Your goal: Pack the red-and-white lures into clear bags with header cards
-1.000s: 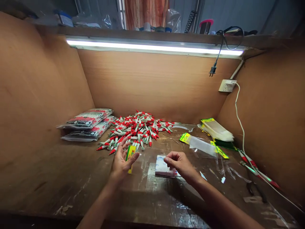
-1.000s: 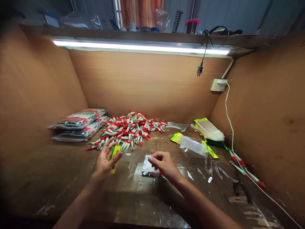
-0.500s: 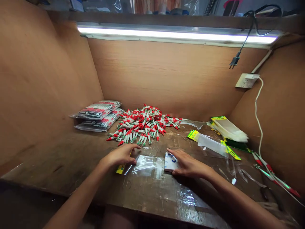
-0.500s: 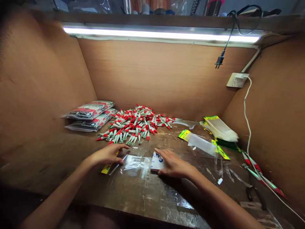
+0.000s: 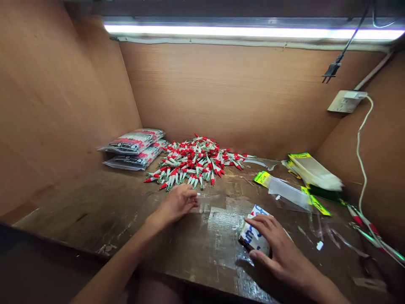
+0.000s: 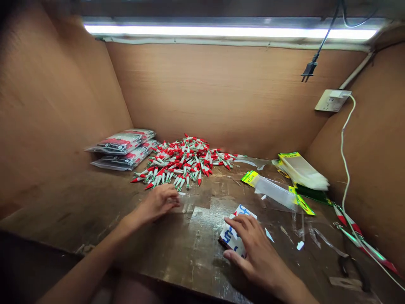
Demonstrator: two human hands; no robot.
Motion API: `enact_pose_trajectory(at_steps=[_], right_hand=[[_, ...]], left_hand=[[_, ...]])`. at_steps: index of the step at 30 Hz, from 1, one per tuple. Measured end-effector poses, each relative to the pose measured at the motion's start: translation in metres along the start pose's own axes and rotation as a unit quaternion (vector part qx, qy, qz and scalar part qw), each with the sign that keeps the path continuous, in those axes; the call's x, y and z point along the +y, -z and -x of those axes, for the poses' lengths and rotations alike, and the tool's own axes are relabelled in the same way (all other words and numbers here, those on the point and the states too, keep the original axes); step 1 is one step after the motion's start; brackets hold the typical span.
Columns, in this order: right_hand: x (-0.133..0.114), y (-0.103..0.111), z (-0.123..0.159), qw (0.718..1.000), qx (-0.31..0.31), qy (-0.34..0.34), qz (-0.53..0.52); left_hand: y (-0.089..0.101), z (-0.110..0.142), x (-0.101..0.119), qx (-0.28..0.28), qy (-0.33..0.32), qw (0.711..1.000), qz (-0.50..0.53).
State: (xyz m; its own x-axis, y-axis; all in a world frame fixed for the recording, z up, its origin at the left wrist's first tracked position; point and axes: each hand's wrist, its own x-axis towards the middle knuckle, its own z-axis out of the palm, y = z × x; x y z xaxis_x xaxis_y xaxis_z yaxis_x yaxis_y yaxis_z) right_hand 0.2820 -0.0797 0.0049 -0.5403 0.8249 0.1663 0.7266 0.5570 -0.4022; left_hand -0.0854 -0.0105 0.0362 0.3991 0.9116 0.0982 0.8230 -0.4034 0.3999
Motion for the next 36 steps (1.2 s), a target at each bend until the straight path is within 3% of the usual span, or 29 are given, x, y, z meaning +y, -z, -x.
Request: enact_pose_trajectory(at_steps=[3, 5, 7, 10, 14, 18, 22, 28, 36], right_hand=[[-0.007, -0.016, 0.012, 0.995, 0.073, -0.034, 0.055], [-0.011, -0.025, 0.019, 0.988, 0.118, -0.053, 0.086], [-0.017, -0.034, 0.023, 0.978, 0.160, -0.075, 0.110], [-0.029, -0.046, 0.018, 0.968, 0.187, -0.101, 0.133], [-0.039, -0.058, 0.009, 0.971, 0.183, -0.112, 0.108], [-0.028, -0.061, 0.020, 0.967, 0.212, -0.124, 0.071], [-0.009, -0.059, 0.042, 0.955, 0.215, -0.178, 0.096], [0.004, -0.055, 0.056, 0.968, 0.182, -0.159, 0.064], [-0.009, -0.046, 0.059, 0.983, 0.163, -0.076, 0.024]], left_hand=[[-0.008, 0.013, 0.016, 0.116, -0.074, 0.988, -0.063], [-0.019, 0.026, 0.022, 0.109, -0.144, 0.979, -0.091], [-0.030, 0.039, 0.026, 0.064, -0.168, 0.980, -0.084], [-0.045, 0.053, 0.036, 0.042, -0.128, 0.990, -0.049], [-0.062, 0.058, 0.061, 0.056, -0.088, 0.994, -0.043], [-0.081, 0.058, 0.073, 0.110, -0.022, 0.993, -0.023], [-0.094, 0.066, 0.067, 0.149, 0.005, 0.989, 0.002], [-0.082, 0.067, 0.054, 0.139, 0.073, 0.984, 0.080], [-0.056, 0.051, 0.045, 0.090, 0.134, 0.963, 0.217]])
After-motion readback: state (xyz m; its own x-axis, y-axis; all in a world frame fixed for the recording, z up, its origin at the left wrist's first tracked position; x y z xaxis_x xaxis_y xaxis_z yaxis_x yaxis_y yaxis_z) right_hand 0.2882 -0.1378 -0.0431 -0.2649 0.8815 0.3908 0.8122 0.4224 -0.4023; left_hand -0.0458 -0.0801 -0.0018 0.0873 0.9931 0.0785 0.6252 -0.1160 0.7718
